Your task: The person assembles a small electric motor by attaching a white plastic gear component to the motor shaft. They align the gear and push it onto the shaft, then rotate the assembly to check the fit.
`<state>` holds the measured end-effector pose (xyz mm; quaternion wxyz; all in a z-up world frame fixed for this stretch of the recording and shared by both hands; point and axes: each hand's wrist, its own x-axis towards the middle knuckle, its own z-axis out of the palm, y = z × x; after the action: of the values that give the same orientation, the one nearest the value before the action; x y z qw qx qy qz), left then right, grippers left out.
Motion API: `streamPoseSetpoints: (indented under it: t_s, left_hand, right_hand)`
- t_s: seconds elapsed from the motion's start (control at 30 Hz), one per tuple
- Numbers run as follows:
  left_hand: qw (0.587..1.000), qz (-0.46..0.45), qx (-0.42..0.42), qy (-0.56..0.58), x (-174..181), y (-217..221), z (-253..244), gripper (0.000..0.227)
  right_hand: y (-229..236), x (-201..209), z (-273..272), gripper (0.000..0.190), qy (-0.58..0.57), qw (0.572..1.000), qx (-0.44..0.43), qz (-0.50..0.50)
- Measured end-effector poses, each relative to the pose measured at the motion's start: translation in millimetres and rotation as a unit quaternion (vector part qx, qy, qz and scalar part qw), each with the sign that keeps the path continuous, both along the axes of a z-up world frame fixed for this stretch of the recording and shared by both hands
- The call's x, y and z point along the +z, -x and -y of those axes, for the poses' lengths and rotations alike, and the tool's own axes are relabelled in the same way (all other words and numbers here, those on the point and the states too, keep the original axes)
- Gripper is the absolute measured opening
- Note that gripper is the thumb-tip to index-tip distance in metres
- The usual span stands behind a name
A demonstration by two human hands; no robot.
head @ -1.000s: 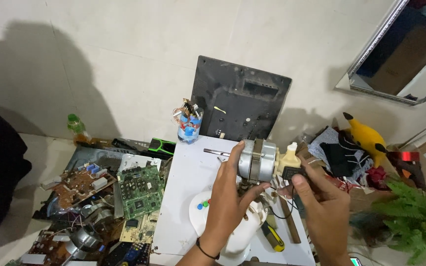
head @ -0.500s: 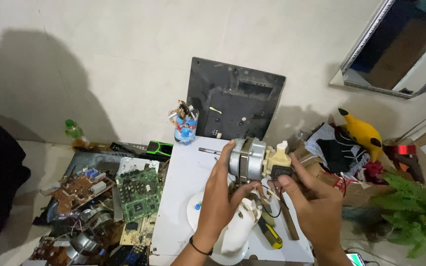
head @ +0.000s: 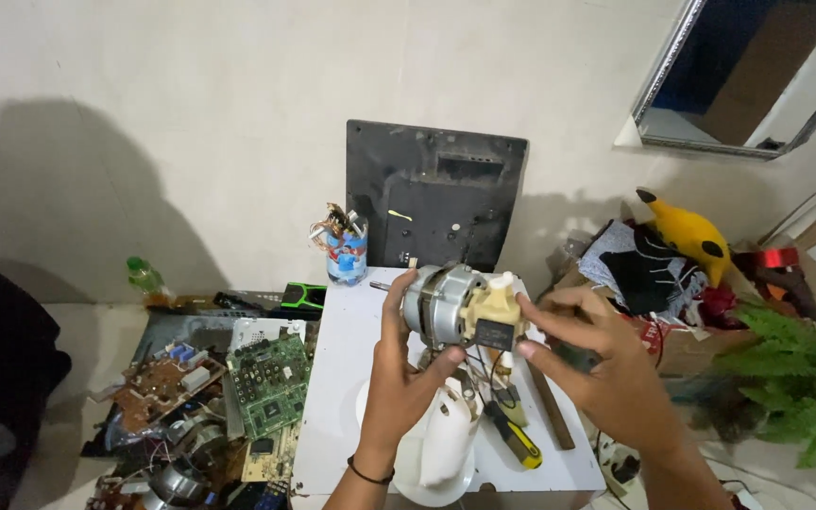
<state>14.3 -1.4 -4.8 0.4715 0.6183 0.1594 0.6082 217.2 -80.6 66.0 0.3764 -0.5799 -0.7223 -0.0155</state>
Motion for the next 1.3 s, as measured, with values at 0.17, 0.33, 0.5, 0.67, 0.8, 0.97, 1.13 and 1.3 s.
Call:
streamPoseSetpoints:
  t_s: [0.17,0.33,0.5,0.67,0.8,0.97,1.13,1.3]
  left_hand:
    - [1.000,0.009,0.005,-0.002,0.3,-7.2,-0.4,0.081]
    - [0.999,-0.002,0.021,-0.026,-5.2,-13.8,-1.5,0.077]
    - [0.998,0.011,0.027,-0.053,-13.5,-17.4,-6.9,0.074]
    - [0.998,0.020,0.032,-0.047,-15.3,-19.6,-5.6,0.077]
    - [0.998,0.025,0.018,-0.047,-15.7,-21.1,-7.6,0.085]
    - [0.998,0.022,0.024,-0.045,-15.3,-19.8,-7.8,0.086]
    - [0.999,0.025,0.008,-0.031,-13.6,-14.3,-3.2,0.086]
    - [1.000,0.020,0.011,-0.016,-8.4,-11.2,-2.2,0.086]
  right_hand:
    - [11.1,1.4,8.4,0.046,-0.014,0.995,0.055,-0.086]
    - [10.7,-2.7,9.8,0.040,-0.021,0.983,0.125,-0.133]
    - [12.6,0.5,10.2,0.036,-0.070,0.978,0.163,-0.112]
    - [11.7,-2.1,12.3,0.042,-0.032,0.985,0.126,-0.111]
    - [18.9,-3.8,13.4,0.058,-0.015,0.990,0.071,-0.118]
    - [38.5,18.3,18.3,0.050,0.036,0.986,-0.007,-0.164]
    - [19.4,6.1,23.6,0.074,0.036,0.979,0.038,-0.199]
    - [-8.6,5.5,19.6,0.070,-0.187,0.967,0.125,0.121]
